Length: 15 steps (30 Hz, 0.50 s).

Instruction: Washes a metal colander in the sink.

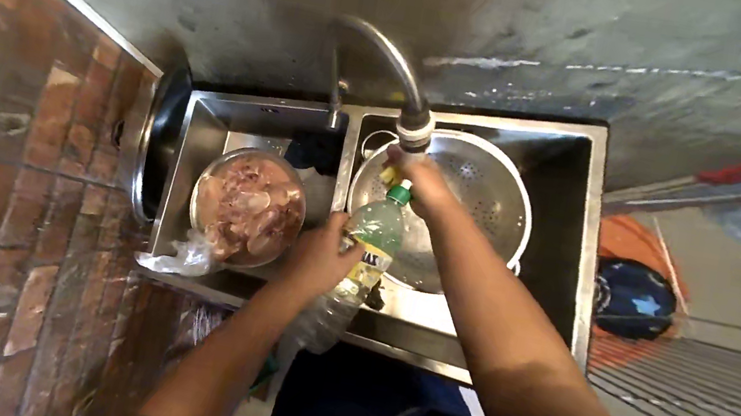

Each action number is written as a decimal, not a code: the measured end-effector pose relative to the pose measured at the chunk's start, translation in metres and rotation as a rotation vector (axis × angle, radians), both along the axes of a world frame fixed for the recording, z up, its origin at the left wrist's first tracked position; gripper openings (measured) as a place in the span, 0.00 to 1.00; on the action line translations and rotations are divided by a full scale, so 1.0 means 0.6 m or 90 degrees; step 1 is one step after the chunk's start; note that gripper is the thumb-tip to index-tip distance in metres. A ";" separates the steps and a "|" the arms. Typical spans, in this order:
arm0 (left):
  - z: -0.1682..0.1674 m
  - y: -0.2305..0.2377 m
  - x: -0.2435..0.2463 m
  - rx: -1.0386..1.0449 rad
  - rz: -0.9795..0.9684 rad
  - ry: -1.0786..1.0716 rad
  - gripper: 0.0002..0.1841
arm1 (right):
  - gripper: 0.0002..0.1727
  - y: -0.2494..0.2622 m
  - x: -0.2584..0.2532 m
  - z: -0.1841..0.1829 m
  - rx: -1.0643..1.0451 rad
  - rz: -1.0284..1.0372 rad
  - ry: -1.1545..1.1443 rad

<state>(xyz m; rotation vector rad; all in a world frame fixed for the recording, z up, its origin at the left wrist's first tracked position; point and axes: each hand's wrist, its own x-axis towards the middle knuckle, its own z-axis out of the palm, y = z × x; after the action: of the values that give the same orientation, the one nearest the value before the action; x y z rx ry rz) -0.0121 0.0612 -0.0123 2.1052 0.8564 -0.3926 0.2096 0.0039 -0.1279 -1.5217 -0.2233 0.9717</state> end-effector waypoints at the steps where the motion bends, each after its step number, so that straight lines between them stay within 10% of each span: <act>1: -0.011 0.011 -0.014 -0.006 0.013 -0.066 0.30 | 0.25 0.004 -0.002 0.007 0.011 -0.004 0.007; 7: -0.073 0.086 -0.052 0.002 0.348 -0.539 0.33 | 0.28 0.035 0.002 0.006 0.071 -0.079 -0.026; 15: -0.121 0.222 0.034 -0.028 0.481 -0.586 0.37 | 0.28 0.022 -0.015 0.021 0.107 -0.092 0.062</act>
<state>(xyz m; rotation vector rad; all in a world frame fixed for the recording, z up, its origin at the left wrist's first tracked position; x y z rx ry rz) 0.0081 0.1947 -0.0848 1.4845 0.9421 0.8740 0.2009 0.0173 -0.1155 -1.3149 -0.1202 0.8868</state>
